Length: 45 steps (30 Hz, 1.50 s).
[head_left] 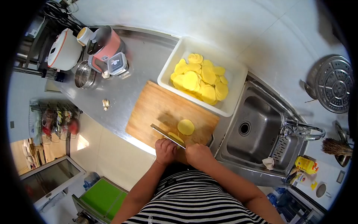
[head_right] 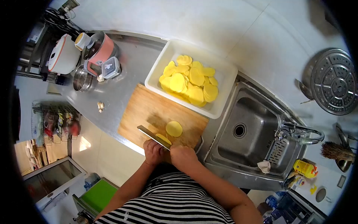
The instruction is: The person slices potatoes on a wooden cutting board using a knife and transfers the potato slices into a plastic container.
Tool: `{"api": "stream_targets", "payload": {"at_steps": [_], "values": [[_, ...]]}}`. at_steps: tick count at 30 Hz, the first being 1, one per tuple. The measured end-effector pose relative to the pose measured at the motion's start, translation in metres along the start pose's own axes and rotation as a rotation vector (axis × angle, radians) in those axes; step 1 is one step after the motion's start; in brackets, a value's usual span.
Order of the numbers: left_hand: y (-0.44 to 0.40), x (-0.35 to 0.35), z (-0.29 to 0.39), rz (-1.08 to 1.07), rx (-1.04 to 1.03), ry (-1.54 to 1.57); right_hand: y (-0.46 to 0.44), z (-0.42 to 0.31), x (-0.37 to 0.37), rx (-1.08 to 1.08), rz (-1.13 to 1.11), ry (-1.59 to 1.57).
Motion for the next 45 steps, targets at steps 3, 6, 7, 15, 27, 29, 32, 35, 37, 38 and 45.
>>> {"api": "stream_targets", "payload": {"at_steps": [3,6,7,15,27,29,32,35,37,38,45], "values": [[-0.002,0.0,-0.002,-0.008,-0.02,0.004,0.014,0.006,0.003,-0.072,-0.046,0.01],[-0.002,0.001,0.003,-0.005,-0.017,0.003,0.016,0.003,0.008,-0.05,-0.058,0.023],[-0.001,0.001,0.002,-0.013,-0.005,0.003,0.012,0.001,0.005,-0.057,-0.061,0.019],[-0.006,0.004,0.004,-0.014,-0.034,0.038,0.012,0.007,0.003,-0.122,-0.047,-0.021],[-0.006,0.004,0.005,-0.03,-0.016,0.015,-0.014,0.013,-0.021,-0.062,-0.028,0.039],[-0.007,0.004,0.006,-0.015,-0.004,0.028,-0.012,0.015,-0.024,-0.071,-0.024,0.04],[-0.008,0.006,0.008,-0.02,-0.004,0.022,-0.013,0.019,-0.029,-0.078,-0.015,0.049],[-0.009,0.006,0.008,-0.004,-0.01,0.033,-0.012,0.024,-0.025,-0.075,-0.01,0.059],[-0.007,0.006,0.007,-0.007,-0.008,0.029,-0.009,0.025,-0.02,-0.072,-0.015,0.059],[-0.007,0.006,0.007,-0.012,-0.007,0.028,-0.006,0.025,-0.017,-0.114,0.027,0.043],[-0.002,0.002,0.003,0.009,0.0,0.027,0.033,0.003,0.017,-0.073,-0.068,0.041]]}}
Point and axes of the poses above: each hand's wrist, its own y-axis away from the middle knuckle, its own x-axis out of the back of the hand, z = x × y, the point moved 2 cm from there along -y, towards the middle knuckle
